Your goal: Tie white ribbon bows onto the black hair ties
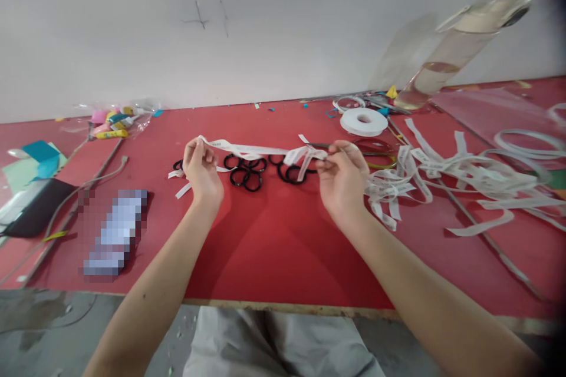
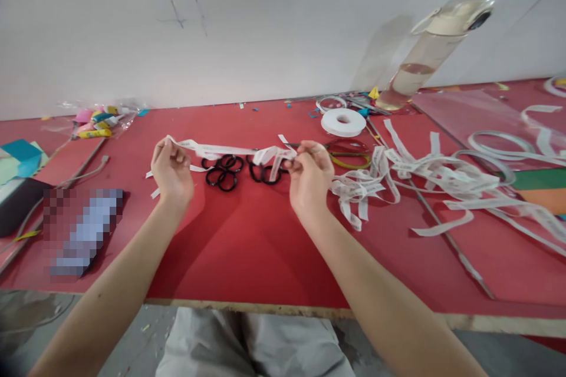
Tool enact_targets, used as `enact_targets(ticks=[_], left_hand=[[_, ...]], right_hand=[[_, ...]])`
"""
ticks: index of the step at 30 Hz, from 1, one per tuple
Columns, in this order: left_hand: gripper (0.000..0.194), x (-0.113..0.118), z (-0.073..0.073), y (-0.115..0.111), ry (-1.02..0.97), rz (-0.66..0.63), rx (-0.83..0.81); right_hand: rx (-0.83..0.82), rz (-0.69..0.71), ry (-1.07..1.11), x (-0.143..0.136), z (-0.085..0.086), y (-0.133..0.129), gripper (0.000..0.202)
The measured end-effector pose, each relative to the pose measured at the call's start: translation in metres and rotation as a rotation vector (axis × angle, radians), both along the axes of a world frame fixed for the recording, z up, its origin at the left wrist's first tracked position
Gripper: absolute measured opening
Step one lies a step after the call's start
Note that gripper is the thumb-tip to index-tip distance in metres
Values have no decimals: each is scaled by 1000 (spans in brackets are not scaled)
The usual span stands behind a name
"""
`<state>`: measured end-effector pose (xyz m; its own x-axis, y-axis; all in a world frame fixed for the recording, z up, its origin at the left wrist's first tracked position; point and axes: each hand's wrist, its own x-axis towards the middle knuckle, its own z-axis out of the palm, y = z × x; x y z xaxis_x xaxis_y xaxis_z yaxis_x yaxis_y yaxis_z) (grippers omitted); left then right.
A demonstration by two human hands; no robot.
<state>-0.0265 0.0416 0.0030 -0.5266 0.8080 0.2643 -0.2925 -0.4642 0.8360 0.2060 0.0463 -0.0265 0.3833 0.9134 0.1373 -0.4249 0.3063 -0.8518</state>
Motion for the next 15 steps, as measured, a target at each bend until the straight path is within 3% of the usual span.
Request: enact_targets(ticks=[1, 3, 5, 7, 10, 13, 15], left_hand=[[28, -2, 0, 2, -13, 43, 10], [30, -1, -1, 3, -18, -2, -12], [30, 8, 0, 0, -1, -177, -47], [28, 19, 1, -6, 33, -366, -68], [27, 33, 6, -19, 69, -568, -99], [34, 36, 13, -29, 186, -836, -93], [35, 33, 17, -33, 173, -955, -87]], right_hand=[[-6, -32, 48, 4, 0, 3, 21], [-34, -59, 93, 8, 1, 5, 22], [-54, -41, 14, 6, 2, 3, 21], [-28, -2, -184, -1, 5, -4, 17], [89, 185, -604, -13, 9, -15, 19], [319, 368, -974, -19, 10, -20, 26], [380, 462, -1135, -19, 7, -18, 15]])
